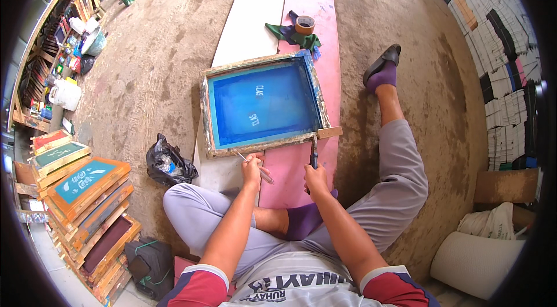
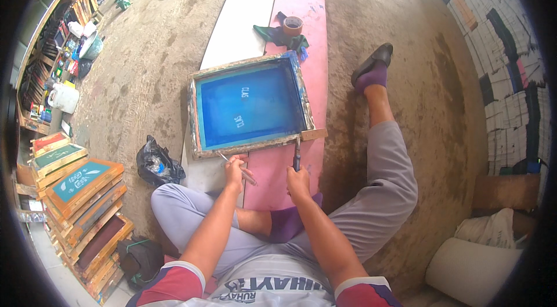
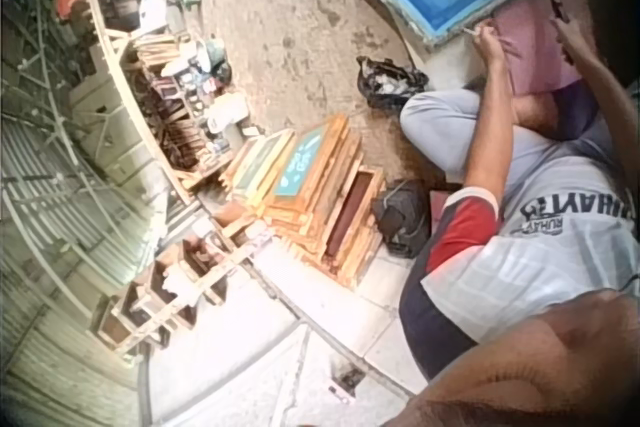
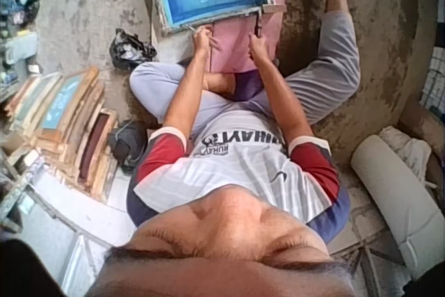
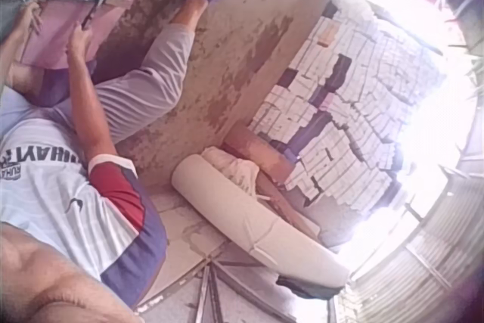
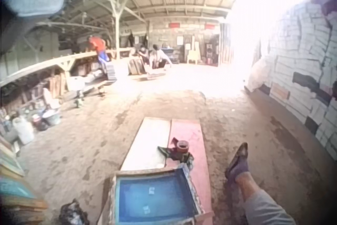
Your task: The person sits on the floor and uses a screwdriver and pliers to remove staples from the edge of a blue screen printing frame. The person works along the frame's perimeter, extracting staples one by one.
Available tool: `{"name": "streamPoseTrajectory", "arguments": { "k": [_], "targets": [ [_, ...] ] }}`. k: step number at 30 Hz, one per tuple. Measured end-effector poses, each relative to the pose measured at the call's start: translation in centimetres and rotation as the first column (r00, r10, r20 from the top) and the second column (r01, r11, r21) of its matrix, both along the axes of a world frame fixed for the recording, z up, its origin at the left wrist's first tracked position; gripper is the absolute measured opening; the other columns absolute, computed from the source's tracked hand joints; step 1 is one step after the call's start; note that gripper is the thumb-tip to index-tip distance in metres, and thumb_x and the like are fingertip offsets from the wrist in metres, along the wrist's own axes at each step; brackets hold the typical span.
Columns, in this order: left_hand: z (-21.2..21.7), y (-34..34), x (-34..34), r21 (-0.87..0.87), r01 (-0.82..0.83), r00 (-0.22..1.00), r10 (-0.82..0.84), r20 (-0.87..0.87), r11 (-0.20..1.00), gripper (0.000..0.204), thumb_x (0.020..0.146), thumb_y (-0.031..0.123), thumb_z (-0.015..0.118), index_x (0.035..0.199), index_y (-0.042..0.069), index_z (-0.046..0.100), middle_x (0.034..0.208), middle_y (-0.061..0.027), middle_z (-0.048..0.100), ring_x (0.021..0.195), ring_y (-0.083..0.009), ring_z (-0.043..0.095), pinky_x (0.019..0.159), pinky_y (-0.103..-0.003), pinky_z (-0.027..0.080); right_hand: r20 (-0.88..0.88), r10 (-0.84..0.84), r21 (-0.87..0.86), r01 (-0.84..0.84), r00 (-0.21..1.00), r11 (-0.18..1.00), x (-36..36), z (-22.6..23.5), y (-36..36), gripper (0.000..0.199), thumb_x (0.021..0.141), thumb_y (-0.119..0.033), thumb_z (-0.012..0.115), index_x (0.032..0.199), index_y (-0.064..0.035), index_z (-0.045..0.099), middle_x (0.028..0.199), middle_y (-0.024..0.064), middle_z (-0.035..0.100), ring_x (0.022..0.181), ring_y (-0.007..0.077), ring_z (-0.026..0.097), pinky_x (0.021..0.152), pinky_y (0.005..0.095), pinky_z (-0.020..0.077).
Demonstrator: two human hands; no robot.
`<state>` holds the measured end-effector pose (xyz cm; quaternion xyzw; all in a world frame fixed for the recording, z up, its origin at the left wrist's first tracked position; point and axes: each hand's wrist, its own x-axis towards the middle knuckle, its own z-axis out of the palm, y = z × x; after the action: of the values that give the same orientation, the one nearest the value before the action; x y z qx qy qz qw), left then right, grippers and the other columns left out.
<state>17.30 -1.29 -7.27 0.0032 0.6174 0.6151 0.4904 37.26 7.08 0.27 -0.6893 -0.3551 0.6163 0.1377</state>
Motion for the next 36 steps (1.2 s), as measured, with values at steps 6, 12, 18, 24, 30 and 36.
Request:
{"name": "streamPoseTrajectory", "arguments": {
  "k": [6,12,18,24,30,36],
  "targets": [
    [2.1,1.0,0.0,-0.078,-0.083,0.987,0.093,0.134,0.993,0.026,0.094,0.023,0.070,0.106,0.004,0.057,0.098,-0.0115,0.066,0.053,-0.0136,0.054,0.049,-0.036,0.053,-0.173,-0.103,-0.092,0.088,0.980,0.992,1.1,-1.9,0.0,0.017,0.096,-0.022,0.062,0.106,-0.0083,0.059,0.069,0.0039,0.055,0.049,0.0175,0.054,0.041,0.0353,0.0430],
    [1.0,1.1,-0.6,-0.067,-0.064,0.996,0.068,0.064,0.996,0.036,0.103,0.039,0.065,0.106,0.005,0.054,0.095,-0.0089,0.069,0.049,-0.0101,0.051,0.043,-0.030,0.048,-0.278,-0.069,-0.185,0.017,0.958,0.983,1.7,0.5,0.1,0.021,0.097,-0.024,0.062,0.111,-0.0081,0.061,0.075,0.0052,0.061,0.055,0.0173,0.059,0.047,0.0356,0.0485],
    [2.4,2.0,-2.3,-0.025,0.154,0.985,-0.156,-0.072,0.988,0.038,0.097,0.037,0.074,0.109,0.003,0.062,0.097,-0.0085,0.071,0.047,-0.0083,0.048,0.042,-0.026,0.044,-0.382,0.135,-0.217,-0.230,0.914,0.949,1.1,1.5,-1.8,0.023,0.100,-0.026,0.061,0.115,-0.0086,0.063,0.076,0.0041,0.061,0.056,0.0162,0.060,0.049,0.0346,0.0495],
    [4.6,0.0,-0.4,0.059,0.260,0.892,-0.216,-0.397,0.964,0.034,0.091,0.027,0.083,0.110,0.001,0.073,0.091,-0.0030,0.073,0.060,-0.0064,0.058,0.049,-0.026,0.047,-0.453,0.276,-0.284,-0.431,0.848,0.857,-2.2,2.5,-4.0,0.028,0.098,-0.030,0.063,0.117,-0.0090,0.065,0.081,0.0055,0.061,0.060,0.0170,0.060,0.053,0.0362,0.0496],
    [2.6,-2.6,-1.0,-0.051,0.082,0.848,-0.097,-0.521,0.995,0.028,0.095,0.029,0.077,0.099,0.002,0.071,0.074,-0.0032,0.067,0.048,-0.0063,0.051,0.042,-0.026,0.041,-0.517,0.369,-0.281,-0.560,0.773,0.779,-3.6,1.2,-4.5,0.035,0.100,-0.035,0.063,0.120,-0.0057,0.065,0.089,0.0089,0.067,0.070,0.0202,0.065,0.061,0.0378,0.0546],
    [0.7,-3.2,-2.3,-0.130,-0.141,0.699,0.006,-0.715,0.981,0.026,0.098,0.025,0.072,0.084,0.003,0.067,0.070,-0.0035,0.066,0.057,-0.0112,0.056,0.054,-0.030,0.045,-0.494,0.435,-0.280,-0.612,0.753,0.740,-4.6,1.2,-4.5,0.050,0.104,-0.042,0.059,0.131,0.0002,0.057,0.114,0.0159,0.069,0.095,0.0276,0.071,0.072,0.0419,0.0591]
  ]
}}
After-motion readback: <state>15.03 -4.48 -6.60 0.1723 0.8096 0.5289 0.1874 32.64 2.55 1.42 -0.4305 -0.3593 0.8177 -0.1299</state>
